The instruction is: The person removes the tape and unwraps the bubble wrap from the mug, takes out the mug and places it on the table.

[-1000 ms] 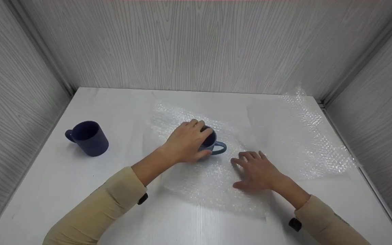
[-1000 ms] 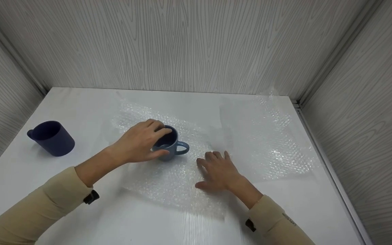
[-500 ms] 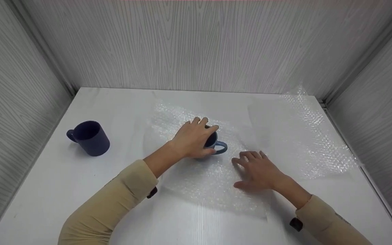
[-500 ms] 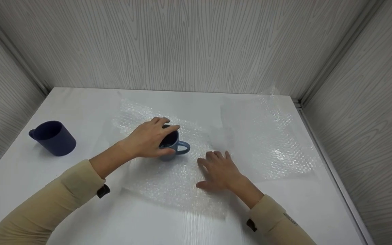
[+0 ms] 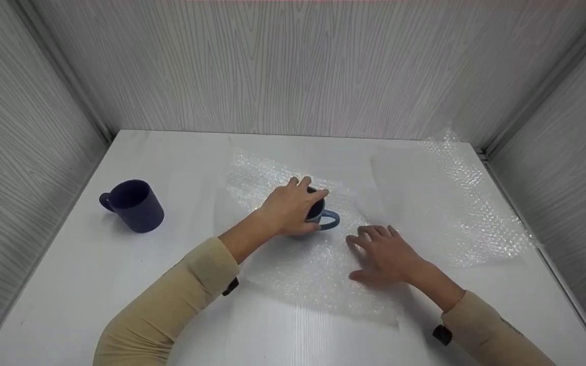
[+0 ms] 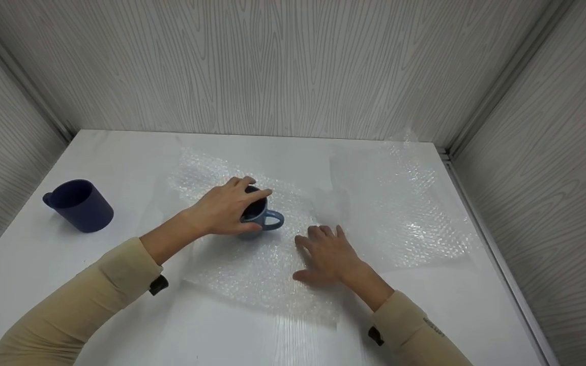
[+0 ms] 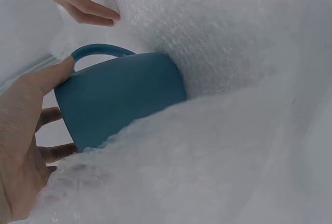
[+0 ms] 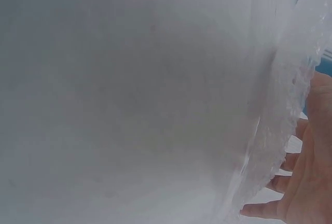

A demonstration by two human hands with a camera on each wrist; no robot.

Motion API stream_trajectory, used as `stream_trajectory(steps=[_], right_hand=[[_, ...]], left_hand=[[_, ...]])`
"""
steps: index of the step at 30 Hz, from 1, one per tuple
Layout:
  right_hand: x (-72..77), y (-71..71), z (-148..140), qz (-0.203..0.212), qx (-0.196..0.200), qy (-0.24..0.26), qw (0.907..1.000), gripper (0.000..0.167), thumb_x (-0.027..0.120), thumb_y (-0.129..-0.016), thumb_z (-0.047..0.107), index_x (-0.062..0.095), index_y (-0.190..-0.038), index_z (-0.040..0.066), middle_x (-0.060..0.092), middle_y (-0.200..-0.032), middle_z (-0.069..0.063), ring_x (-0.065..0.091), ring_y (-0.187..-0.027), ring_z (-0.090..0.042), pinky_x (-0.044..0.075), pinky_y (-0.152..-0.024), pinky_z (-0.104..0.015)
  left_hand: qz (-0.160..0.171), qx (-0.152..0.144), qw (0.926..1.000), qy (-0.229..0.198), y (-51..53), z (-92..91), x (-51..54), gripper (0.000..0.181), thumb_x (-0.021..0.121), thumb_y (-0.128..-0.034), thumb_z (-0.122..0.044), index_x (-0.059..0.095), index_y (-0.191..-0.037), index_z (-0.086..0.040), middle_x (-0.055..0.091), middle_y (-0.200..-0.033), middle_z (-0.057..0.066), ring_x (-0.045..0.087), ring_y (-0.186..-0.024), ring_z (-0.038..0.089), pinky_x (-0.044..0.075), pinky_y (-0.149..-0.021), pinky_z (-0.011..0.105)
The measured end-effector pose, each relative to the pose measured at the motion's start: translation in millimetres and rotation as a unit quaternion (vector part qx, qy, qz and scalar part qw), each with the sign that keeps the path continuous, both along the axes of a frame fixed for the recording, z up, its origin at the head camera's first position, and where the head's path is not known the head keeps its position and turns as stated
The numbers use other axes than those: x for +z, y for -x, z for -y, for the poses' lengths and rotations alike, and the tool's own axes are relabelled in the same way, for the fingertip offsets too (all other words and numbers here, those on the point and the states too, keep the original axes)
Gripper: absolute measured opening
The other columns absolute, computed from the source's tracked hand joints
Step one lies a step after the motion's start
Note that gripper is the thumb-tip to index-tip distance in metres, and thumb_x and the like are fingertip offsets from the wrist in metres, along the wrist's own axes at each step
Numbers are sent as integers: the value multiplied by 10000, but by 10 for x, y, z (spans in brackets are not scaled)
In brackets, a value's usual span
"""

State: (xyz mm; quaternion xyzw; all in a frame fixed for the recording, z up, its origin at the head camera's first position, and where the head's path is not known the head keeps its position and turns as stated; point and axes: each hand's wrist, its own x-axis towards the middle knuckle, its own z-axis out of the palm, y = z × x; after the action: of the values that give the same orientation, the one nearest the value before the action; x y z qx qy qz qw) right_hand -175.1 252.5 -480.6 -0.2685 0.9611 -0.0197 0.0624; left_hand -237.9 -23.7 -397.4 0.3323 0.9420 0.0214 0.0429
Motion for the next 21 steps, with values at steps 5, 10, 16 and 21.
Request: stream_trajectory(steps=[5,10,16,21], right_hand=[[-13,7,-8,8,-21,-8,10000,814,752,-866,645,530,-1538,244,534,-1565,-154,476,-1479,-406,379,-1185,-724],[-6,2,-15,-13,5,77,10000,804,763,-867,628,535,-1534,241,538,-1559,-158,478,-1476,-407,381,-1179,-728],[-2,-9,-15,23,-15,75,10000,805,756,-871,629,530,-1539,241,533,-1562,-163,474,-1476,-411,375,-1182,-731],[-15,-4,-20,-82,75,83,9999,786,749,-875,636,545,-1521,239,546,-1541,-163,495,-1458,-407,405,-1162,-717]], left_hand=[[47,7,9999,109,-2,-15,-27,789,718,-964,-510,388,-1632,-251,389,-1641,260,476,-1460,469,576,-1061,550],[72,26,9999,65,-8,-20,-29,795,757,-945,-487,409,-1620,-250,396,-1624,270,492,-1437,468,579,-1055,552],[63,17,10000,-8,-13,-21,-25,779,790,-926,-481,462,-1587,-232,412,-1603,278,500,-1421,471,589,-1042,550],[5,29,9999,-98,-9,-12,-26,756,808,-912,-473,503,-1558,-224,457,-1542,262,531,-1369,447,610,-1002,529]])
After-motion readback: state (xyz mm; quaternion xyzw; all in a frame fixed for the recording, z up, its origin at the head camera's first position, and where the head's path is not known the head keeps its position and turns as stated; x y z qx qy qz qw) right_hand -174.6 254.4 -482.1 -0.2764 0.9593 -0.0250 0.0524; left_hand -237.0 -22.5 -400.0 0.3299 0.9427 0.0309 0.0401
